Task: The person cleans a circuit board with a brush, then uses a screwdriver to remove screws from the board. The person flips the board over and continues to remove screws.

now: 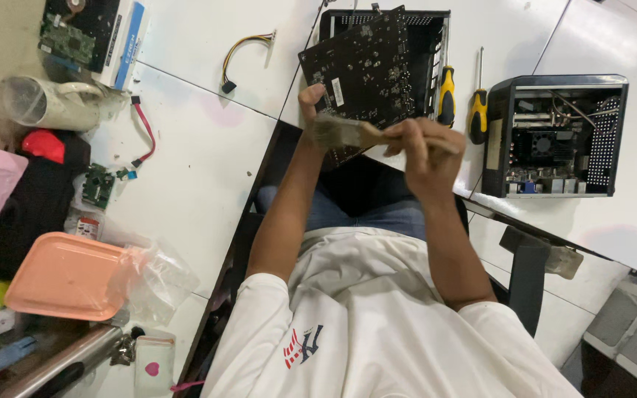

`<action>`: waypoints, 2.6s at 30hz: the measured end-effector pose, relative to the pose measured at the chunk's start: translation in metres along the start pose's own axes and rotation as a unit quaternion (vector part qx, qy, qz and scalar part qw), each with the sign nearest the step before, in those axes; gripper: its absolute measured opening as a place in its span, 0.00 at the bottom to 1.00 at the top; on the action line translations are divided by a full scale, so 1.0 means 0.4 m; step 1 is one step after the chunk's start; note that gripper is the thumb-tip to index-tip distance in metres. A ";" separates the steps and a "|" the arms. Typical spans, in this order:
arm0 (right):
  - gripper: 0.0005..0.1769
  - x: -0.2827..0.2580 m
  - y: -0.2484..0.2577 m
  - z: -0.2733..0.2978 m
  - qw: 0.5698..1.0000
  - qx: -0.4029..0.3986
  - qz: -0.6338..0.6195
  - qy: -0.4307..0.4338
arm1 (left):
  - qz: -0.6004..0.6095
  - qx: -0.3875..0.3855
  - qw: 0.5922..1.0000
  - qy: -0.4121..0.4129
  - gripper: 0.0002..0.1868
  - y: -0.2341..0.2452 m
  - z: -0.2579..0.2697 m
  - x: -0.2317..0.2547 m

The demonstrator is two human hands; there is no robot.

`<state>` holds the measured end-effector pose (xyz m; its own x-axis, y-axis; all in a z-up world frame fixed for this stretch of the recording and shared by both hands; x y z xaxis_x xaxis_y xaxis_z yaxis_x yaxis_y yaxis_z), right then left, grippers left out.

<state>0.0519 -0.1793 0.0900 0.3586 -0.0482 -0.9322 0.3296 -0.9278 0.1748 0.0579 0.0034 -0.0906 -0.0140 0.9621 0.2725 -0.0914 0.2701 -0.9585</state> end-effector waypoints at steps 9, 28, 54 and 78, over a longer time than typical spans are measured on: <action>0.25 0.052 0.135 -0.035 0.937 0.139 0.265 0.181 | -0.178 0.106 0.966 -0.152 0.20 0.008 0.000 0.029; 0.26 -0.112 -0.070 -0.128 0.947 0.132 0.199 0.216 | -0.098 -0.007 0.991 -0.087 0.44 0.101 -0.023 -0.023; 0.12 0.140 0.450 -0.102 0.979 0.113 0.148 0.082 | 0.011 0.202 0.963 -0.176 0.44 -0.038 0.004 0.072; 0.23 0.091 0.500 0.018 0.884 0.329 0.128 0.306 | -0.616 0.077 0.705 -0.342 0.26 -0.467 0.067 0.134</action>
<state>0.1247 -0.3691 0.0887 0.8201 -0.2647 -0.5073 -0.3372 -0.9398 -0.0547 0.0476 0.0034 0.1052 -0.3021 -0.2576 0.9178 -0.5605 0.8268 0.0475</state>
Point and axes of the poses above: each hand's wrist, its own z-axis away from the middle knuckle, its own y-axis out of the back of the hand, x = y × z, the point moved 5 cm from there along -z, towards the middle knuckle, and after that the axes turned 1 degree about x, right-handed, at the moved point
